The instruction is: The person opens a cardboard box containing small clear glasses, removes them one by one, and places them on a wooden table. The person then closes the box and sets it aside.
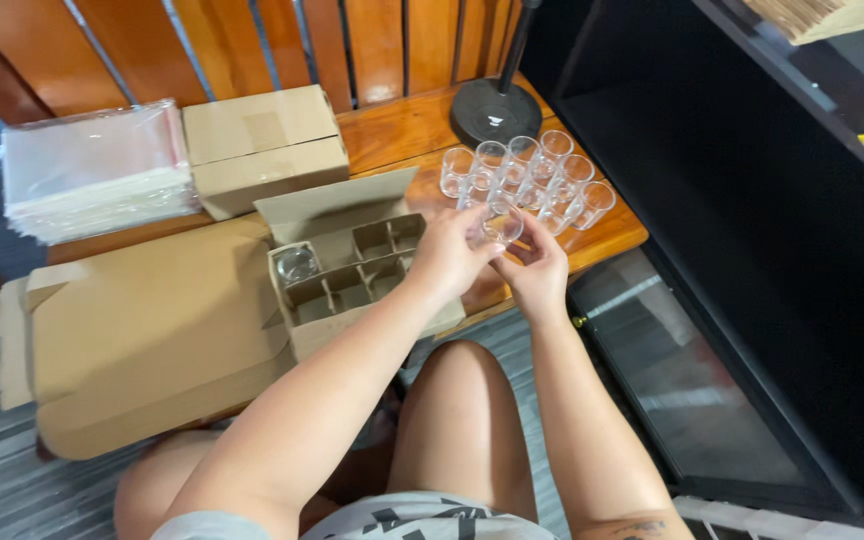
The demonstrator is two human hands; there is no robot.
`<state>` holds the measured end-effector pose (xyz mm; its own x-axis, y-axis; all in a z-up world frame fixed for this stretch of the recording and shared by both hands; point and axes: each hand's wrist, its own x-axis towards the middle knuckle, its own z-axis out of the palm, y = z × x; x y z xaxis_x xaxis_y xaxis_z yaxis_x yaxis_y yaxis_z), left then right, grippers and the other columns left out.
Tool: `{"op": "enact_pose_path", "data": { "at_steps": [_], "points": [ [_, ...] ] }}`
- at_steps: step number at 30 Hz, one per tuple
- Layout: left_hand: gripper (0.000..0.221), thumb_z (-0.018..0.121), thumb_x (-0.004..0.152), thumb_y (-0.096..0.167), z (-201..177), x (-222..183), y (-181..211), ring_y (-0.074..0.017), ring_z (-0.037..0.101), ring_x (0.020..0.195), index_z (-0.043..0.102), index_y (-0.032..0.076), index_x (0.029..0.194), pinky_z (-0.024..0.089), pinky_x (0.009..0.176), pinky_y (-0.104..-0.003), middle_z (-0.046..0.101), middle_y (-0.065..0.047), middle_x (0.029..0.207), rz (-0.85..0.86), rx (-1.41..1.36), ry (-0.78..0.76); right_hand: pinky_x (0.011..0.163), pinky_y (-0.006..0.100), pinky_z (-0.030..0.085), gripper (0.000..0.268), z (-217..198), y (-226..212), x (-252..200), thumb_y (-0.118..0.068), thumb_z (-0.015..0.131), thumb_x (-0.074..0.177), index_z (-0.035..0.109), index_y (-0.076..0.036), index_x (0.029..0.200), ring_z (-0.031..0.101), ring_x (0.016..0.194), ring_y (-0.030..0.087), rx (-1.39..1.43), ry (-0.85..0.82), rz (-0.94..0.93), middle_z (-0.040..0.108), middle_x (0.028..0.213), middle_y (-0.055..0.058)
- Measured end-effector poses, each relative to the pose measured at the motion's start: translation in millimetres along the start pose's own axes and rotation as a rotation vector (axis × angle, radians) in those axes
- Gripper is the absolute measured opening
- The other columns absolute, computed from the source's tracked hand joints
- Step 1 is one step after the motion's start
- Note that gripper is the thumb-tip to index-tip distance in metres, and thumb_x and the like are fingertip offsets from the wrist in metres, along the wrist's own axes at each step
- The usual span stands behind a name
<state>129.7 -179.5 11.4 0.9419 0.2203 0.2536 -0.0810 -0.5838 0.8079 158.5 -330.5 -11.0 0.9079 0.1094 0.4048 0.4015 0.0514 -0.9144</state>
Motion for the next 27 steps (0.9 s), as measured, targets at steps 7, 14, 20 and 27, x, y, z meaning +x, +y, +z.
{"op": "enact_pose_path", "data": {
  "at_steps": [7, 14, 20, 27],
  "points": [
    [0.052, 0.085, 0.074, 0.032, 37, 20, 19, -0.0319, 0.072, 0.109, 0.071, 0.012, 0.12, 0.059, 0.095, -0.043, 0.07, -0.012, 0.108, -0.115, 0.047, -0.067, 0.089, 0.032, 0.062, 0.069, -17, 46, 8, 0.012, 0.086, 0.07, 0.065, -0.002, 0.134, 0.066, 0.102, 0.016, -0.006, 0.163, 0.041, 0.071, 0.115, 0.01],
    [0.069, 0.083, 0.074, 0.043, 69, 44, 9, -0.0258, 0.067, 0.126, 0.063, 0.023, 0.137, 0.054, 0.106, -0.04, 0.072, -0.007, 0.128, -0.306, 0.061, -0.169, 0.092, 0.033, 0.062, 0.061, -17, 85, 21, 0.013, 0.081, 0.074, 0.056, -0.001, 0.128, 0.069, 0.104, 0.02, 0.045, 0.332, 0.152, 0.068, 0.118, 0.015],
    [0.072, 0.081, 0.075, 0.04, 85, 61, -9, -0.0239, 0.065, 0.129, 0.062, 0.024, 0.143, 0.053, 0.109, -0.039, 0.072, -0.006, 0.128, -0.368, -0.022, -0.187, 0.092, 0.033, 0.063, 0.048, -6, 63, 24, 0.009, 0.08, 0.079, 0.061, -0.004, 0.122, 0.07, 0.1, 0.022, -0.047, 0.448, 0.195, 0.066, 0.108, 0.013],
    [0.071, 0.083, 0.076, 0.044, 101, 75, -26, -0.0211, 0.068, 0.124, 0.064, 0.024, 0.142, 0.056, 0.104, -0.037, 0.077, -0.004, 0.118, -0.396, -0.036, -0.177, 0.087, 0.028, 0.064, 0.045, -3, 62, 25, 0.002, 0.086, 0.078, 0.067, -0.009, 0.117, 0.071, 0.097, 0.016, -0.144, 0.505, 0.229, 0.07, 0.105, 0.007]
  ]
}}
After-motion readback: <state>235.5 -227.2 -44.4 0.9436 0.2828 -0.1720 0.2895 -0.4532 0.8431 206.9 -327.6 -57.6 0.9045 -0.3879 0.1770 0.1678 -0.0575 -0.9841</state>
